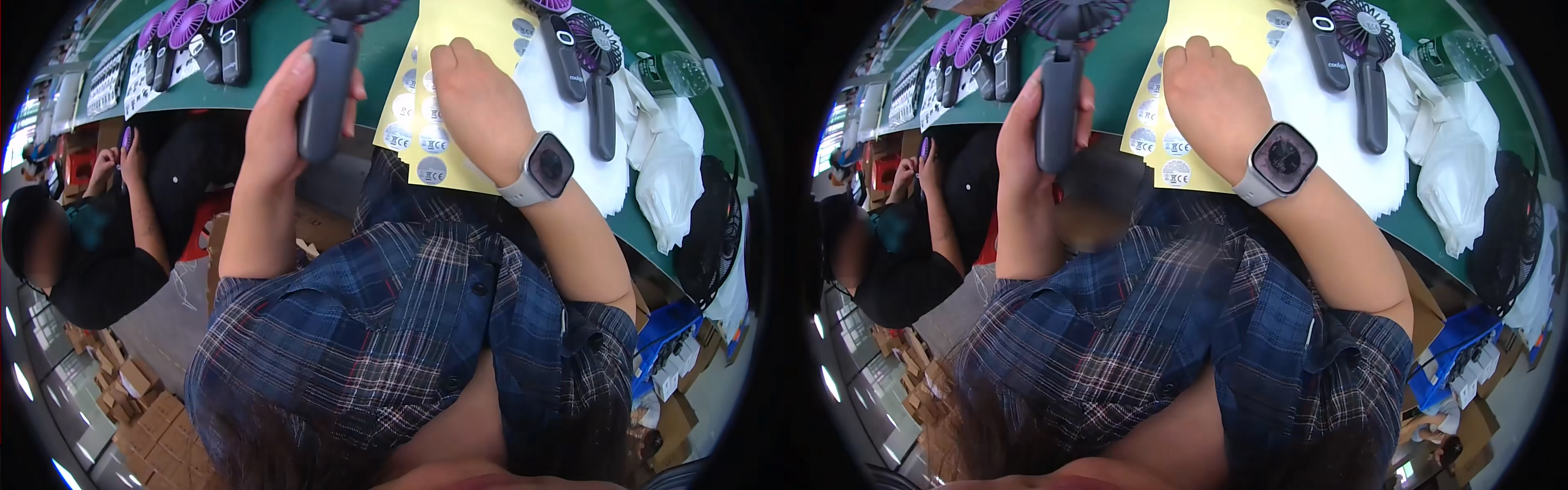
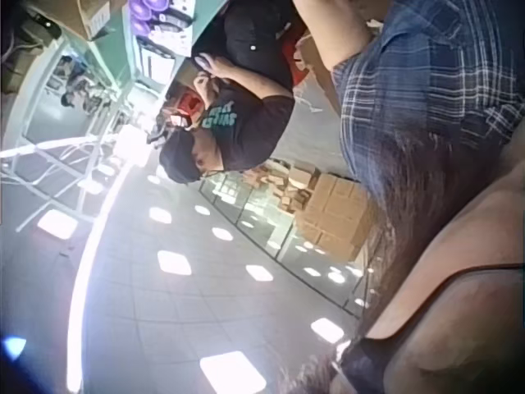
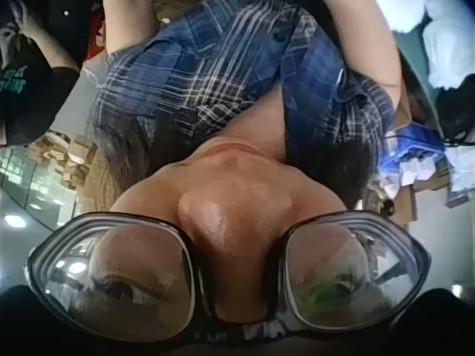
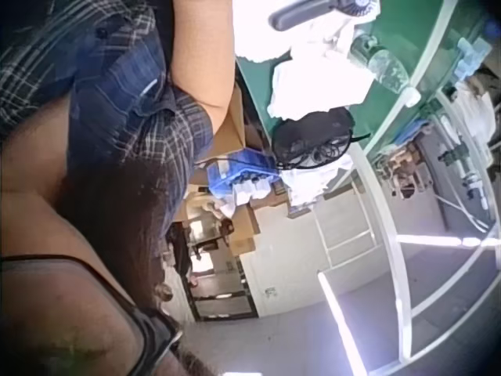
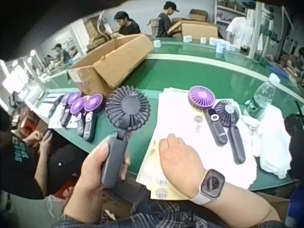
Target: Assembling small handheld portable fans at a production station.
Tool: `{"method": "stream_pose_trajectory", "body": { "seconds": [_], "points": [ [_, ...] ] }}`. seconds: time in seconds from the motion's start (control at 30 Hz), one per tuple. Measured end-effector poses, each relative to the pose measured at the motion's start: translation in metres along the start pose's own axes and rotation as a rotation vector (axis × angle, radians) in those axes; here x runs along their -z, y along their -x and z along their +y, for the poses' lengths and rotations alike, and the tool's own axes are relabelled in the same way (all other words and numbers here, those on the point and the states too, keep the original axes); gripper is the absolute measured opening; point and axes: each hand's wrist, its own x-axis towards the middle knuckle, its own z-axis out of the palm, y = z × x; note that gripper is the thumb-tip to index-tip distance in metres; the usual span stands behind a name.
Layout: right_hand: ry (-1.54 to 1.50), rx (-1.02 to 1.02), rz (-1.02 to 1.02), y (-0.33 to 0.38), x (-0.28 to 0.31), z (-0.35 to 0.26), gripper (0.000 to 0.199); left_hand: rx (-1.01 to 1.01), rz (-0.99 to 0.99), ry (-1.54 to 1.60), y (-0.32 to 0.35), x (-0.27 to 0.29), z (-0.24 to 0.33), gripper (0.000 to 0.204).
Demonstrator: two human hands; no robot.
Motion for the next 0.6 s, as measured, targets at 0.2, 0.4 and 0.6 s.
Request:
{"method": "stream_pose_trajectory", "body": {
  "seconds": [0.2, 0.4, 0.6],
  "points": [
    [-0.017, 0.019, -0.034, -0.006, -0.009, 0.015, 0.017, 0.092, -0.128, 0.026, 0.012, -0.021, -0.003, 0.048],
    [-0.382, 0.083, -0.158, 0.007, 0.021, 0.034, 0.019, 0.118, -0.128, 0.004, 0.021, -0.027, -0.008, 0.049],
    [-0.294, 0.004, 0.013, 0.001, 0.020, 0.014, 0.011, 0.133, -0.128, 0.081, 0.017, -0.022, -0.011, 0.046]
  ]
}}
